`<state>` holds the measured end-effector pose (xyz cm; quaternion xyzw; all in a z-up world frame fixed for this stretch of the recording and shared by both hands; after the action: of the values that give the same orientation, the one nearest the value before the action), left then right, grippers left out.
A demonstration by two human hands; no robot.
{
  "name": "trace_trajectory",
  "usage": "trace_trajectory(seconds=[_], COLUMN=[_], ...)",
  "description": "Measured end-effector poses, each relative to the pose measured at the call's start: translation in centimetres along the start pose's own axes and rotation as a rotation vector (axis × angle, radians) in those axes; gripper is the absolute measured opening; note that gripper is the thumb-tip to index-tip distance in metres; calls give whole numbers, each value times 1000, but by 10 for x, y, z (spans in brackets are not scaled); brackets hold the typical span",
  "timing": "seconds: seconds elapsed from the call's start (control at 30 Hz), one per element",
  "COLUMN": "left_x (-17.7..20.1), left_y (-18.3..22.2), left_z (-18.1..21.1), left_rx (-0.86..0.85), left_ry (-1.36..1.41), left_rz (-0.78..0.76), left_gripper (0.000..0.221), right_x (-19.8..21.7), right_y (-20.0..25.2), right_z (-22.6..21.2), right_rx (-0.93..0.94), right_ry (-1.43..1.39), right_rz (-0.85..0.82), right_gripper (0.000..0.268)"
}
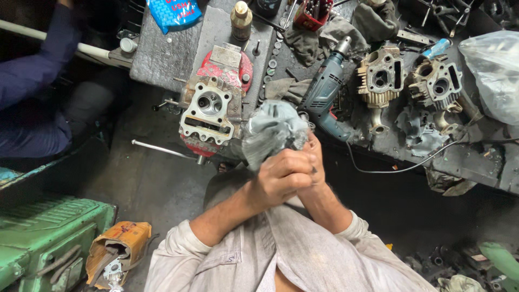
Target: The person uses a rotary tool to grind or polish the inner surface of a cylinder head clamped in a bench vise. After finishing, they wipe the part with a cloth and inspect the surface by hand.
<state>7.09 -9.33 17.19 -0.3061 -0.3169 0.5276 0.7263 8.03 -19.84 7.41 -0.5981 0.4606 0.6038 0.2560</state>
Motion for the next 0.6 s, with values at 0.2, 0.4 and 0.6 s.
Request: trace_trajectory(seconds=[0.2,0.4,0.6], left_x=[4,21,32], left_y=[-8,-9,-1], left_z=[-9,-19,-16], left_rx=[-155,-103,-35], left_ry=[-136,-155,-215], left_rz=[-96,-236,54], left_gripper=[35,32,33], right_x=[11,12,8], right_y=[3,-8,-4], right_z=[-16,-23,-21], right_rx=[281,278,503], right_ry=[239,549,550], right_rz=[209,194,103], right_gripper=[19,19,37])
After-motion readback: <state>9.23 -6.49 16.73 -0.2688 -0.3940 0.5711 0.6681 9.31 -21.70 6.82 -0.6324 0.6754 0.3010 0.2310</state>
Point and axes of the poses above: each hand's wrist, its own y-axis away from the middle knuckle, its own x-axis out of the back of the hand, z = x × y, the point moved 5 cm from there along -y, towards the middle knuckle, and after that the axes turned 1 degree about -z, right-handed, at the moved point
